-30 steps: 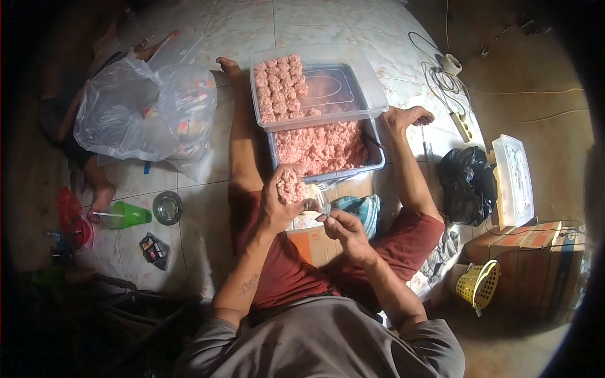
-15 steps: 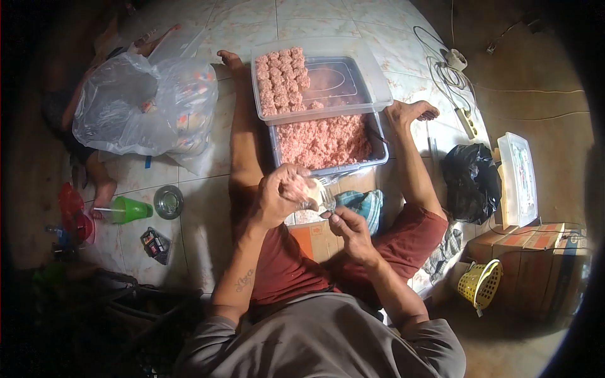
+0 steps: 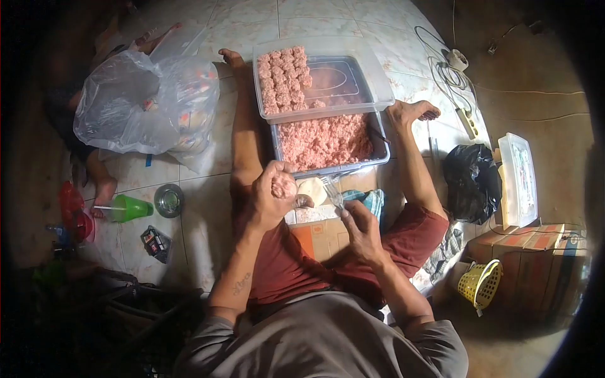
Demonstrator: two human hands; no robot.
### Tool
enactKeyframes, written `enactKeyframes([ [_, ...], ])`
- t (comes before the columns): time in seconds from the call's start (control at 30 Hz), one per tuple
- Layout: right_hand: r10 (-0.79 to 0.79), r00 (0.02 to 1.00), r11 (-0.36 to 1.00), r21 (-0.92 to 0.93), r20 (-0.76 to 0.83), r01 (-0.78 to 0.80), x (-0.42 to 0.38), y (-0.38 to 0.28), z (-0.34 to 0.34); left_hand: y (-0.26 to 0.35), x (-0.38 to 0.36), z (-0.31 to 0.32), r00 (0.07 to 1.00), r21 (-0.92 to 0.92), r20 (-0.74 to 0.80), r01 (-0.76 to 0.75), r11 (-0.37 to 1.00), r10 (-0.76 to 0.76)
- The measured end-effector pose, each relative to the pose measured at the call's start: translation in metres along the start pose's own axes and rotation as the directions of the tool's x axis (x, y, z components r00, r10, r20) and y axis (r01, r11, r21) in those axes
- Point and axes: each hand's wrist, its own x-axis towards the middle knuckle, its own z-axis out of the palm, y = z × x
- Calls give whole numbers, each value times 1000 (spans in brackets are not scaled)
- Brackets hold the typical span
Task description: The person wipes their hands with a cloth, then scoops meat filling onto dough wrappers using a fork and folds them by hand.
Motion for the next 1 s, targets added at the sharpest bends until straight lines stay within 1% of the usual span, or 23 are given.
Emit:
enactKeyframes([
  [0.03, 4, 1000, 1000, 0, 2, -4, -4, -2, 0, 3, 0, -5, 1000, 28, -26, -1, 1000, 2],
  [0.1, 112, 991, 993, -36, 70, -110, -7, -4, -1, 10, 4, -6, 990, 82, 136, -46, 996, 35],
  [0.13, 109, 992, 994, -38, 68, -107, -5, -2, 1, 10, 5, -5, 981, 97, 189, -66, 993, 47],
  [0.2, -146, 988, 986, -77, 54, 150, -3, 6, 15, 2, 4, 8, 988, -41, 67, -135, 990, 138],
  [0.23, -228, 971, 958, -164, 68, 237, 1, 7, 20, 4, 2, 17, 988, 30, 55, -143, 989, 141],
  [0.27, -212, 976, 961, -174, 40, 216, 3, -7, 29, -3, -2, 28, 992, 97, 53, -122, 988, 117],
  [0.33, -418, 907, 874, -296, -51, 386, 16, 3, 46, -14, -2, 47, 981, 285, -95, -134, 949, 167],
  [0.37, -408, 912, 866, -333, -41, 373, 18, 3, 42, -14, 2, 49, 972, 372, -162, -100, 923, 170],
  [0.4, -367, 930, 862, -376, -2, 339, 19, 2, 31, -13, 4, 43, 972, 375, -166, -96, 922, 169],
  [0.43, -335, 942, 891, -337, -31, 306, 19, 7, 19, -10, 7, 34, 969, 283, -114, -178, 943, 217],
  [0.47, -302, 951, 915, -298, -60, 272, 19, 9, 9, -7, 5, 22, 991, 110, -30, -126, 986, 130],
  [0.5, -92, 987, 994, -67, -129, 84, 15, 10, 2, -3, 4, 10, 998, -54, 55, -38, 998, 41],
  [0.53, 42, 996, 992, -117, -76, -51, 13, -22, -9, 3, 5, 3, 998, -53, 54, -35, 998, 38],
  [0.6, 93, 995, 964, -253, 41, -80, 12, -47, -21, 14, 5, -4, 976, 259, 126, -203, 944, 176],
  [0.63, 96, 995, 964, -254, 39, -83, 12, -54, -21, 18, 4, -2, 991, 220, 131, -27, 975, -2],
  [0.67, 5, 998, 951, -309, 66, 15, 13, -60, -19, 13, 6, 1, 991, 219, 133, -30, 975, 1],
  [0.7, -82, 992, 926, -360, 97, 112, 14, -63, -16, 2, 9, 4, 984, 275, 109, -164, 947, 139],
  [0.73, -82, 992, 925, -362, 96, 112, 14, -64, -14, 1, 11, 8, 957, 332, 93, -291, 897, 276],
  [0.8, -130, 987, 899, -409, 94, 157, 15, -64, -9, 2, 8, 16, 964, 318, 46, -263, 911, 262],
  [0.87, -115, 988, 917, -373, 103, 145, 17, -65, -5, 10, 6, 19, 969, 473, 85, -244, 847, 231],
  [0.93, -173, 983, 918, -350, 65, 185, 18, -61, 0, 2, 6, 21, 967, 522, 100, -252, 815, 235],
  [0.97, -174, 983, 919, -349, 65, 186, 18, -58, 2, 0, 6, 21, 952, 568, 121, -299, 767, 281],
  [1.0, -148, 989, 949, -279, 19, 147, 18, -55, 3, -2, 6, 20, 935, 610, 143, -342, 715, 324],
])
